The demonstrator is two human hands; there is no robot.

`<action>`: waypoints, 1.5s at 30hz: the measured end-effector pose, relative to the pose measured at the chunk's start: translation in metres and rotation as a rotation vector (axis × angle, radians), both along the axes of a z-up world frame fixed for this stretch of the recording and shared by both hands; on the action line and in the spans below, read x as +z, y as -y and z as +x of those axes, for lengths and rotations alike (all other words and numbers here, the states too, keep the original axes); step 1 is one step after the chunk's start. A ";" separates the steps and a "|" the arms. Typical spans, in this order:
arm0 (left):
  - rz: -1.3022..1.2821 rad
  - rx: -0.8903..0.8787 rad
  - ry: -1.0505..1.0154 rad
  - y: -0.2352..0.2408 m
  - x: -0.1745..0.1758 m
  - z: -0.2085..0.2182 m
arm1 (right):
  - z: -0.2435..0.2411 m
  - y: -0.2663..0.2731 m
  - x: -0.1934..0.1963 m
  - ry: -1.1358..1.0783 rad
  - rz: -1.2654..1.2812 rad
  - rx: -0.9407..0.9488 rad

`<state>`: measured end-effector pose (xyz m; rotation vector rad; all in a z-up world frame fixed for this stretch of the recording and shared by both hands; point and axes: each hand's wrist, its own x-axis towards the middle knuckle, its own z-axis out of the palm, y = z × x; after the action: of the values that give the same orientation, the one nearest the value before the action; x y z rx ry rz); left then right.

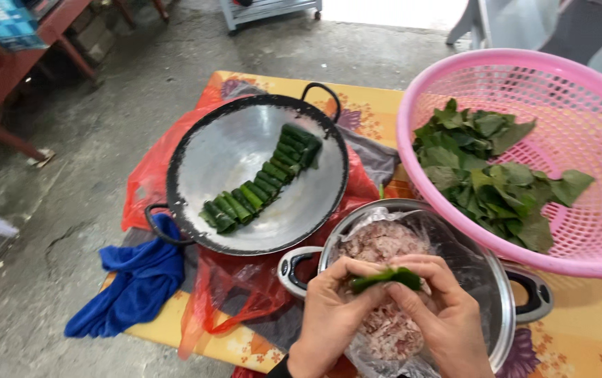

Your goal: The person places a portion of ground meat onto a green leaf, folds the leaf into a cylindrical roll, and places the finished roll into a metal wok. This process is repeated multiple times using leaves from a pink basket and meat from a metal bowl.

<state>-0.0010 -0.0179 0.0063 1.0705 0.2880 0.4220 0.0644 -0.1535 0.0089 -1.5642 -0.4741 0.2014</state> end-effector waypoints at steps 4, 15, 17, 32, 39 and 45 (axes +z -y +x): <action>-0.079 -0.017 -0.035 -0.001 0.001 -0.006 | 0.001 -0.002 -0.001 0.080 0.019 -0.019; 0.122 -0.155 0.036 -0.016 0.014 -0.013 | 0.007 0.003 0.004 0.094 0.061 0.103; 0.170 -0.189 -0.014 -0.021 0.023 -0.016 | 0.005 0.004 0.005 0.080 0.050 0.098; 0.713 0.095 -0.345 -0.186 -0.050 0.068 | 0.008 0.048 -0.009 0.059 0.072 -0.108; 1.174 0.197 -0.211 -0.227 -0.144 0.151 | 0.024 0.097 -0.059 0.185 0.090 -0.068; 1.552 0.161 -0.285 -0.229 -0.147 0.168 | 0.011 0.097 -0.045 0.116 0.061 -0.233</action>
<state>0.1674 0.2107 -0.1403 2.6511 0.2779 0.6417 0.0758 -0.2508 -0.0357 -1.5620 -0.3804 -0.0822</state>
